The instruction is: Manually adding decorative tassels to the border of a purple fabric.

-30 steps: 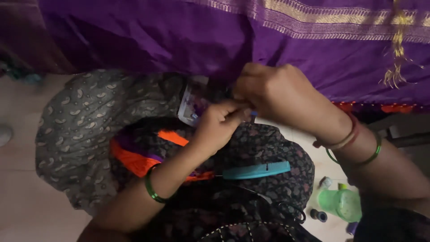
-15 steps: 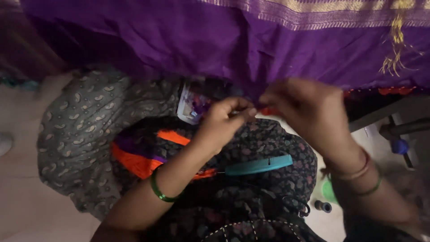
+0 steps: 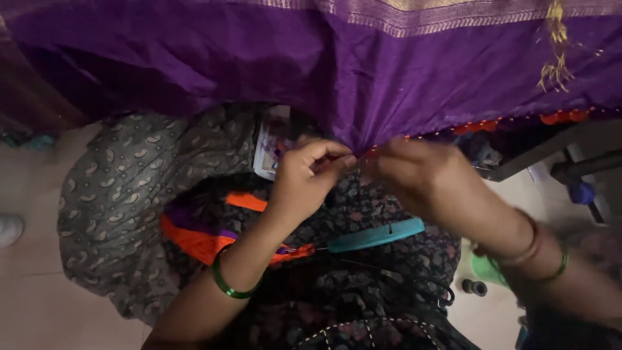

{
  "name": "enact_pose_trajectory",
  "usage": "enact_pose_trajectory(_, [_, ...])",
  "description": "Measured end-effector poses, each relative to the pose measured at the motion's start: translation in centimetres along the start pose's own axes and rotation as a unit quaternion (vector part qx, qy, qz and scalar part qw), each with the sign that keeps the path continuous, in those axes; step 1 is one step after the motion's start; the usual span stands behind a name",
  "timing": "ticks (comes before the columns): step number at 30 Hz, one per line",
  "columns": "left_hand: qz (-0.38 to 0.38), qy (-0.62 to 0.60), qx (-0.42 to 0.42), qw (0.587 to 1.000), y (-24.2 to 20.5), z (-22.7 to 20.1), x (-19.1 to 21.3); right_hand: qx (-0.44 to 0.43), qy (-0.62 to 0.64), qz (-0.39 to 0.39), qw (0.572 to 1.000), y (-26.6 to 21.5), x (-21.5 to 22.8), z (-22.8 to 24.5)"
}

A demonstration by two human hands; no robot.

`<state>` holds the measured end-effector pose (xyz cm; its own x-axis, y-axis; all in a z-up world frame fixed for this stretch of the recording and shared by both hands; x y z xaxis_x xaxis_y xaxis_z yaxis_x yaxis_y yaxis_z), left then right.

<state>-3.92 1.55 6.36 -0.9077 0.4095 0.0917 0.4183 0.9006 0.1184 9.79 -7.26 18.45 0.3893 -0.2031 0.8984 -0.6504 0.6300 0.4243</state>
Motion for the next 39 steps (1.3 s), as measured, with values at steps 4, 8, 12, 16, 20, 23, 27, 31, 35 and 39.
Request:
enact_pose_trajectory(4, [-0.031,0.087,-0.096,0.991,-0.4,-1.7,0.4,0.067,-0.052,0.002,0.996,4.2,0.3,-1.3])
enact_pose_trajectory(8, [-0.145,0.221,-0.225,0.938,-1.9,-4.4,1.1,0.064,-0.120,0.050,0.989,6.2,-1.6,-2.7])
enact_pose_trajectory(12, [-0.185,0.340,-0.316,0.866,-3.2,-6.3,0.2,0.010,-0.161,0.076,0.984,5.2,-1.9,-3.0])
enact_pose_trajectory(16, [-0.114,0.150,-0.100,0.977,0.0,-0.2,-0.9,0.032,-0.053,-0.096,0.993,1.9,-0.1,-1.8])
enact_pose_trajectory(20, [0.131,-0.246,0.182,0.943,1.1,5.2,-3.0,-0.164,0.061,-0.082,0.981,-1.4,-2.1,-2.7])
enact_pose_trajectory(23, [0.129,-0.293,0.170,0.932,0.7,5.4,-3.0,-0.190,0.150,-0.098,0.965,-3.5,-2.9,-3.2])
enact_pose_trajectory(27, [0.096,-0.257,0.141,0.951,0.2,3.7,-1.9,-0.101,0.021,-0.086,0.991,-4.2,-2.4,-3.3])
enact_pose_trajectory(31, [0.063,-0.137,0.097,0.984,-0.2,0.7,-0.5,-0.006,0.027,-0.011,1.000,-2.0,-1.0,-1.6])
enact_pose_trajectory(35, [-0.037,0.066,-0.098,0.992,-0.7,-1.4,0.4,0.062,-0.025,0.004,0.998,2.3,0.5,-1.4])
enact_pose_trajectory(39, [-0.115,0.138,-0.116,0.977,-0.9,-2.5,0.6,0.040,-0.132,0.094,0.986,5.2,-1.0,-2.7])
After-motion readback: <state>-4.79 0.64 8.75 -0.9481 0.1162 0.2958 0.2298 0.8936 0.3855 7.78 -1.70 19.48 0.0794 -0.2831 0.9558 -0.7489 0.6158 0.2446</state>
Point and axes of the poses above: each hand's wrist, its own y-axis towards the middle knuckle, its own x-axis out of the back of the hand, z = x × y, the point moved 4 cm from there along y, towards the middle knuckle, and after that the axes turned 15 degrees about x, right-handed, at the moved point
